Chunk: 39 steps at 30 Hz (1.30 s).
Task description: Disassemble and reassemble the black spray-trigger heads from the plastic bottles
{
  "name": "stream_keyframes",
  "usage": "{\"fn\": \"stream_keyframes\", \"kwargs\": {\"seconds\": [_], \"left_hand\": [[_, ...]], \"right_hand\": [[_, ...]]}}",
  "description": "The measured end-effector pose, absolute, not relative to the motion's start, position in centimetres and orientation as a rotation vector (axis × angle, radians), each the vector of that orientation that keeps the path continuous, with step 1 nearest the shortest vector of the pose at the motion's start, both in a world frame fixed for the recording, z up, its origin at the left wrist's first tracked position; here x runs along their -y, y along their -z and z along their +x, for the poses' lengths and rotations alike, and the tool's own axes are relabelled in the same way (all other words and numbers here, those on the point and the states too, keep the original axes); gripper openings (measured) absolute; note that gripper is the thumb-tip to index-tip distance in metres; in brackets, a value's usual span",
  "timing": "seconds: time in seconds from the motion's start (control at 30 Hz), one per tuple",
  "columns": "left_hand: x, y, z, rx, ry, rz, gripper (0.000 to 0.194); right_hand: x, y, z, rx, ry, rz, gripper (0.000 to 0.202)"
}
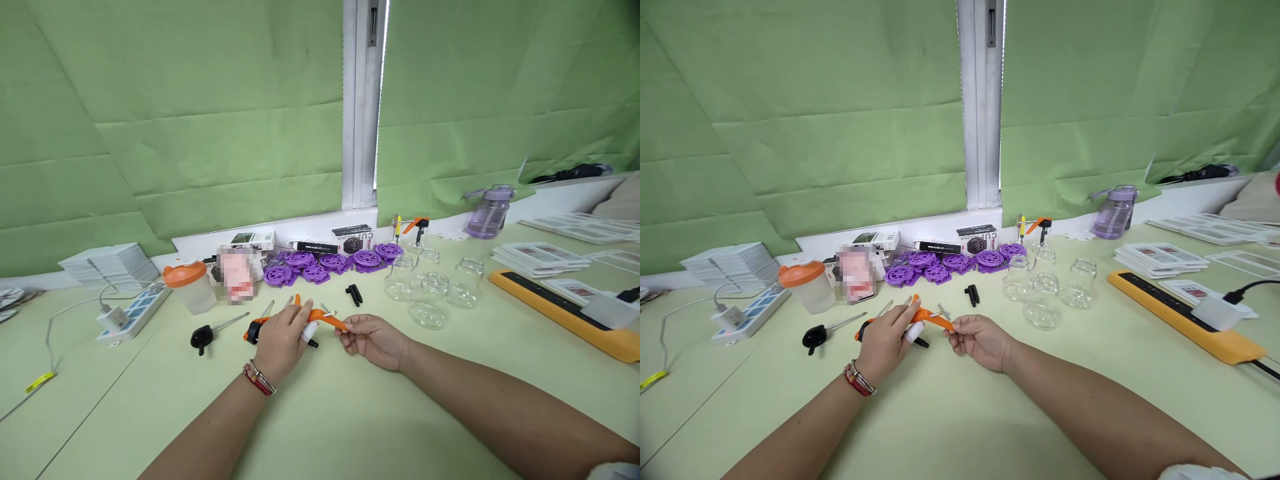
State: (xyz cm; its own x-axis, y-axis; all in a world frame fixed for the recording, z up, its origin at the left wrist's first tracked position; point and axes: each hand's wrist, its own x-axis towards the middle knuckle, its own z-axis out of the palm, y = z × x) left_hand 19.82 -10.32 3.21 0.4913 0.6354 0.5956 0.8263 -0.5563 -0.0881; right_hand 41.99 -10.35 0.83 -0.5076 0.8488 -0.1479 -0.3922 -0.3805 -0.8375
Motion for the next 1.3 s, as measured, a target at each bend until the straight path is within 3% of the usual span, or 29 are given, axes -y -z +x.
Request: {"fn": "stream_keyframes", "kwargs": {"seconds": [0.1, 0.33, 0.73, 0.97, 1.1, 1.2, 1.3], "left_hand": [[10.3, -3.1, 19.8, 1.161, 0.718, -2.359, 0.033], [10.7, -3.3, 20.2, 1.107, 0.641, -2.357, 0.029], [11.6, -3.5, 21.4, 0.909, 0.680, -2.427, 0.022], [12.1, -3.6, 21.5, 1.100, 0.736, -2.573, 0.034], [12.1, -3.6, 21.5, 1.398, 0.943, -2.744, 0.051], [11.7, -3.6, 21.5, 1.684, 1.288, -2.836, 0.064], [11.4, -3.8, 21.6, 1.923, 1.626, -2.968, 0.061]], "right_hand": [[10.5, -0.8, 41.9, 1.099, -1.925, -0.782, 0.015], [10.8, -1.6, 41.6, 1.342, -1.439, -0.867, 0.034], [11.7, -1.8, 41.1, 1.773, -1.163, -0.949, 0.034], [12.4, -2.4, 40.8, 1.678, -1.383, -0.913, 0.031], [11.9, -2.0, 41.2, 1.607, -1.393, -0.962, 0.033], [11.3, -1.8, 41.5, 1.525, -1.369, -0.978, 0.034], [10.9, -1.8, 41.8, 1.462, -1.338, -0.999, 0.033]]}}
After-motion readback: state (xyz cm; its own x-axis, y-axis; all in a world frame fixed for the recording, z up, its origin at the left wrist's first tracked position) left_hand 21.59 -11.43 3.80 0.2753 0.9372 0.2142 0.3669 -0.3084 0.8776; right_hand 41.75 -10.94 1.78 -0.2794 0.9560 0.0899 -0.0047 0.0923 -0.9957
